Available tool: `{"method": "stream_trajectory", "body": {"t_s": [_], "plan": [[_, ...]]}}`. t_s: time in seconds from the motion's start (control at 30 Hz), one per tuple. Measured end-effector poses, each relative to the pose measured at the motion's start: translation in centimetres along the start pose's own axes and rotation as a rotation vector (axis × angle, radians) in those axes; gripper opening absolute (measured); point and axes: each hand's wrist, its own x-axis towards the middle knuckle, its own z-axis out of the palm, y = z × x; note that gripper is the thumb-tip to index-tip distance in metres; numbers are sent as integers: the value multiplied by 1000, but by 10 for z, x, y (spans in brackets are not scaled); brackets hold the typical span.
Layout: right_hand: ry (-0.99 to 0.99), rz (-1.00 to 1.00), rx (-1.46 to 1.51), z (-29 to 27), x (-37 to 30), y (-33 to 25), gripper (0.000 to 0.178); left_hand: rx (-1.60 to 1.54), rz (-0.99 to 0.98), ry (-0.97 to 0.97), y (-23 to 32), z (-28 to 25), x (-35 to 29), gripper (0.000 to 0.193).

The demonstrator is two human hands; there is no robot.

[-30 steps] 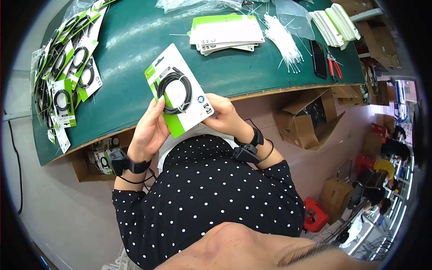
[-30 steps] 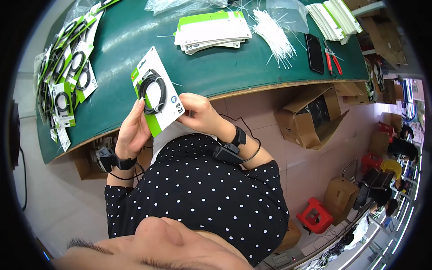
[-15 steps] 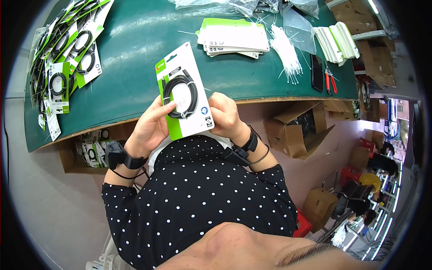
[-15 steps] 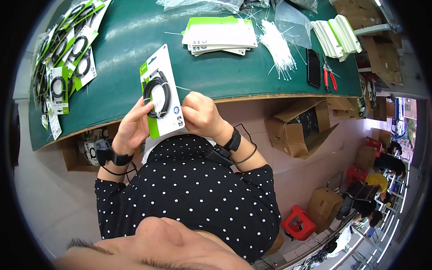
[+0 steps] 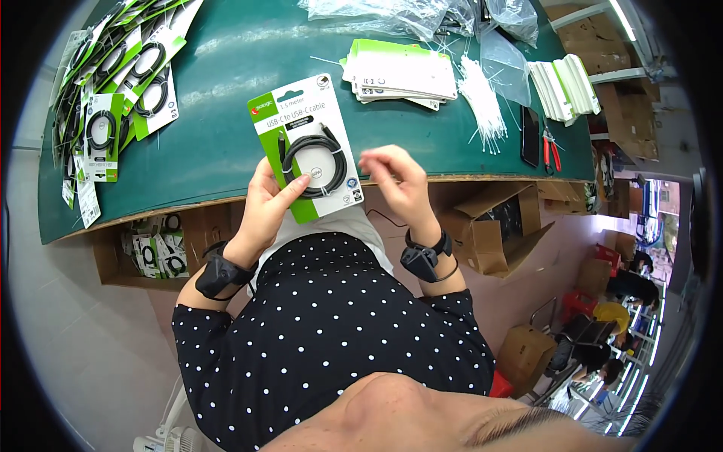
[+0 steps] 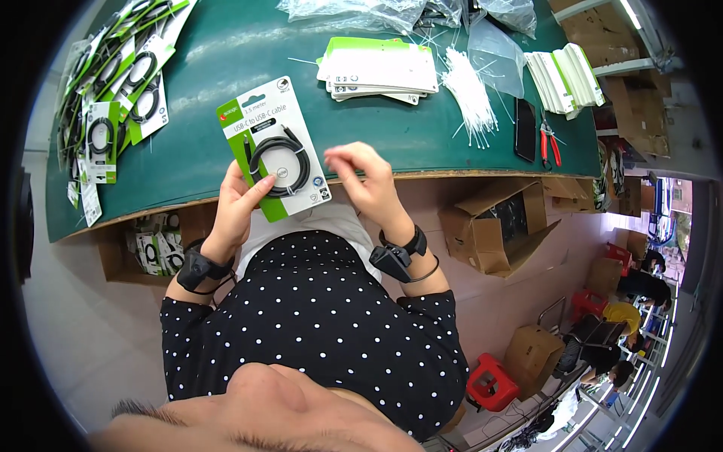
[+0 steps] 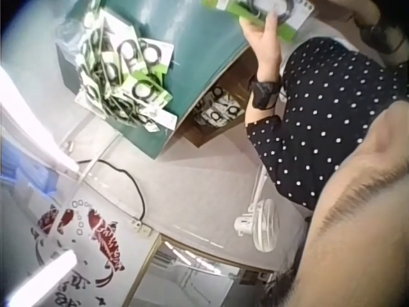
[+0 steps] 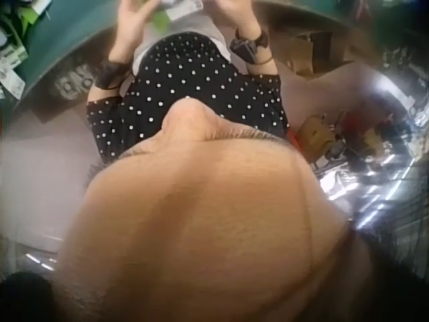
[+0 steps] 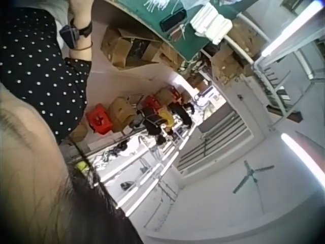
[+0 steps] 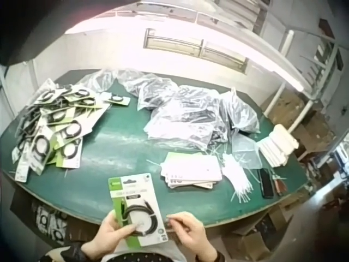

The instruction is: The person picks up a cable and a cardboard backing, aligns them, and threads a zip tie through the holes to secure the cable. After tightening the tie by hand, they set the packaged cable aside and repeat the process with another cable.

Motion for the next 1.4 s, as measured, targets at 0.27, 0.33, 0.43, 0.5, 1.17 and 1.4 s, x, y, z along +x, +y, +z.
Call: {"method": "stream_trajectory", "body": {"t_s": [0.27,0.33,0.43,0.5,1.17,1.4], "plan": [[129,-120,-316,35,7,-20,32,109,145,-8,-4,1,7,34],[140,-144,-317,39,8,-17,32,158,98,15,-4,-2,10,28],[161,-193,-319,43,11,-12,33,119,124,28,-5,-5,8,25],[183,-271,-314,45,12,-9,31,98,137,33,-6,-6,8,23],[-209,-590,-460,46,52,-37,16,178,24,-120,10,-27,4,31],[-62,-507,-385,66,70,-42,24,16,158,-79,30,-44,0,48]]}}
